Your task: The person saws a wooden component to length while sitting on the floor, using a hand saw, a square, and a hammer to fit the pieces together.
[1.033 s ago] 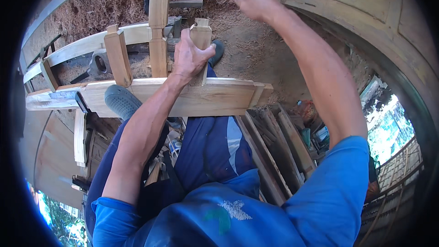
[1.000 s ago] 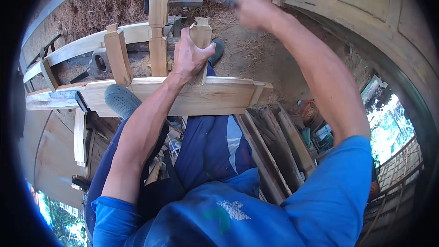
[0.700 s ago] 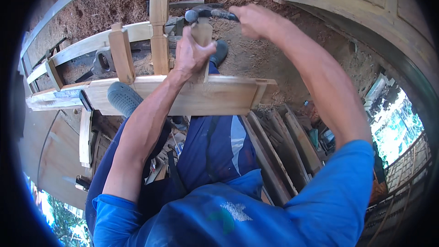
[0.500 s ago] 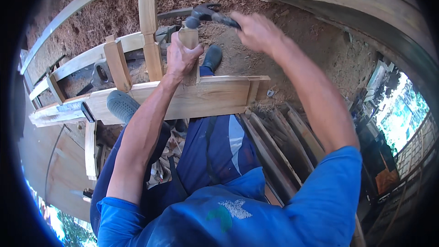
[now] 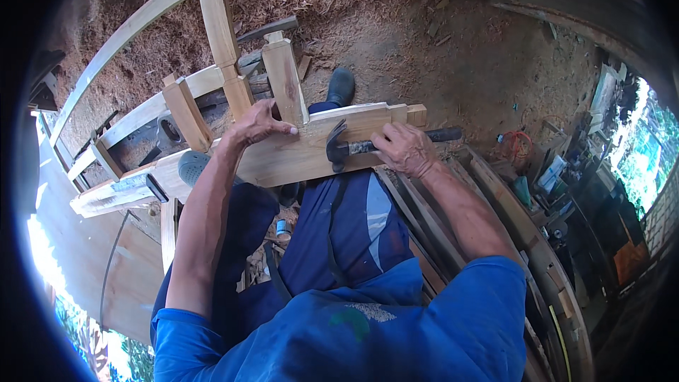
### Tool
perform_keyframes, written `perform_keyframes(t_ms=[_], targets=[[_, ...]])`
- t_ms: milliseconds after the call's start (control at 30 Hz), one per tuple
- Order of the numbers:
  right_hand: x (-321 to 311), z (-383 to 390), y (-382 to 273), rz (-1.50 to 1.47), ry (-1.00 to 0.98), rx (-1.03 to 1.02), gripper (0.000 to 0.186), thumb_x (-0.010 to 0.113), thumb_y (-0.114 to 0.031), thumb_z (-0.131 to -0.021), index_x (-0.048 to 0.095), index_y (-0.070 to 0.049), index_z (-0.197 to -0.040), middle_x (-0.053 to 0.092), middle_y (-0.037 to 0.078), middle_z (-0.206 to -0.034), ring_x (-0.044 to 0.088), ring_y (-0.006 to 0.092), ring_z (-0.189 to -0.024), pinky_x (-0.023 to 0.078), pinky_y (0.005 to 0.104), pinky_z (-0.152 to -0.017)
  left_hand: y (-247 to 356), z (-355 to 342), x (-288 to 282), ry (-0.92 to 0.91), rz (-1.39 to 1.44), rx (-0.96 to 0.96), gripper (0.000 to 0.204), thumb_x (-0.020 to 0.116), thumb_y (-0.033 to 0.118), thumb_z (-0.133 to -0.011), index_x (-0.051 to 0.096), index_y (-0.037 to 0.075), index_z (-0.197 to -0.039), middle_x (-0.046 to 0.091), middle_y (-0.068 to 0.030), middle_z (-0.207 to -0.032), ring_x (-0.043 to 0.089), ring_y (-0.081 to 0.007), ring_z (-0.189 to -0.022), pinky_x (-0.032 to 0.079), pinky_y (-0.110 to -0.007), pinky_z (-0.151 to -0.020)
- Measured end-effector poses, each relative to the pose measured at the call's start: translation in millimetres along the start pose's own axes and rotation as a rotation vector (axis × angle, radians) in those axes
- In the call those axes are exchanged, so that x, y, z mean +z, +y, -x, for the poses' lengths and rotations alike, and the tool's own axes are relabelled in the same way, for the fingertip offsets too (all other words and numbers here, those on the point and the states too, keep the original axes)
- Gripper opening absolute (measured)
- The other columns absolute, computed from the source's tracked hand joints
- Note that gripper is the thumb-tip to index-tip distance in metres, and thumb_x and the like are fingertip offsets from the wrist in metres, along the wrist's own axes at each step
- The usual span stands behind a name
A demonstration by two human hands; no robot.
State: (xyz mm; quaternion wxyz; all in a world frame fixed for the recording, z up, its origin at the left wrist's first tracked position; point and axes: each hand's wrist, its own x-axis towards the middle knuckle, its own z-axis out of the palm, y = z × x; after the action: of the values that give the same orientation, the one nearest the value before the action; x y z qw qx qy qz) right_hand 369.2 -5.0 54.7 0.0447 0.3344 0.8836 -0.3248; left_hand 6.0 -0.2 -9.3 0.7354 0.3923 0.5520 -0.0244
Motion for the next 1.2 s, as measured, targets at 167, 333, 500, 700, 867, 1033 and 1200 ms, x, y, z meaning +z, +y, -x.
perform_keyframes(t_ms=[167,333,500,700,867,1033,1200], targets=[[-10,-13,1,-0.065,-0.031,-0.062,0.034,0.079,-0.027,-0.074,0.064,-0.008,-0.098,0.054,0.008,-0.089,0.058,0.0280,-0.086,0.048,0.0421,-0.076,9,0,-4,-0.012,-0.093,-0.070,0.060,0.093,0.041,-0.059,0.073,-0.005,-0.093,0.071,-0.0127,-0.085,0.066,-0.0228,-0.083,0.052,-0.036,-0.076],[-28,-56,-14,-0.146,0.028,-0.086,0.026,0.077,-0.025,-0.078,0.068,-0.006,-0.092,0.057,0.008,-0.092,0.057,0.0274,-0.092,0.046,0.0415,-0.081,7,-2,-5,-0.066,-0.055,-0.037,0.062,0.092,0.042,-0.060,0.074,-0.005,-0.095,0.072,-0.0139,-0.087,0.067,-0.0229,-0.083,0.052,-0.038,-0.075],[5,-136,-42,-0.081,-0.231,0.204,0.055,0.075,-0.052,-0.079,0.074,-0.002,-0.103,0.067,0.015,-0.101,0.060,0.0303,-0.102,0.046,0.0372,-0.086,-18,-12,1,-0.051,0.028,0.074,0.061,0.091,0.036,-0.061,0.072,-0.005,-0.103,0.074,-0.0138,-0.092,0.069,-0.0242,-0.088,0.052,-0.039,-0.079],[19,-154,-36,-0.383,-0.629,0.346,0.058,0.070,-0.052,-0.084,0.071,-0.002,-0.114,0.069,0.020,-0.110,0.062,0.0372,-0.112,0.048,0.0472,-0.097,-41,-25,-3,-0.211,0.003,0.146,0.063,0.093,0.029,-0.061,0.069,0.000,-0.113,0.074,-0.0118,-0.104,0.067,-0.0223,-0.097,0.052,-0.036,-0.084],[10,-163,-15,-0.649,-0.702,0.360,0.038,0.066,-0.026,-0.090,0.070,-0.004,-0.120,0.069,0.015,-0.120,0.064,0.0287,-0.112,0.049,0.0398,-0.098,-32,-3,-26,-0.242,0.071,0.055,0.061,0.092,0.027,-0.063,0.069,0.001,-0.113,0.073,-0.0106,-0.100,0.066,-0.0212,-0.095,0.051,-0.036,-0.085],[0,-174,-25,-1.320,-0.573,0.693,0.072,0.074,-0.004,-0.079,0.046,-0.001,-0.146,0.063,0.014,-0.132,0.061,0.0234,-0.121,0.047,0.0364,-0.106,-40,6,-33,-0.192,0.029,0.066,0.075,0.091,0.031,-0.063,0.066,-0.001,-0.125,0.071,-0.0149,-0.113,0.066,-0.0254,-0.104,0.051,-0.037,-0.090],[20,-181,-36,-1.115,-0.547,0.809,0.082,0.083,0.003,-0.069,0.045,0.001,-0.141,0.062,0.015,-0.131,0.060,0.0251,-0.122,0.047,0.0379,-0.108,-28,10,-24,-0.227,-0.023,0.035,0.081,0.091,0.034,-0.063,0.063,-0.001,-0.130,0.069,-0.0195,-0.121,0.065,-0.0319,-0.113,0.051,-0.040,-0.094]])
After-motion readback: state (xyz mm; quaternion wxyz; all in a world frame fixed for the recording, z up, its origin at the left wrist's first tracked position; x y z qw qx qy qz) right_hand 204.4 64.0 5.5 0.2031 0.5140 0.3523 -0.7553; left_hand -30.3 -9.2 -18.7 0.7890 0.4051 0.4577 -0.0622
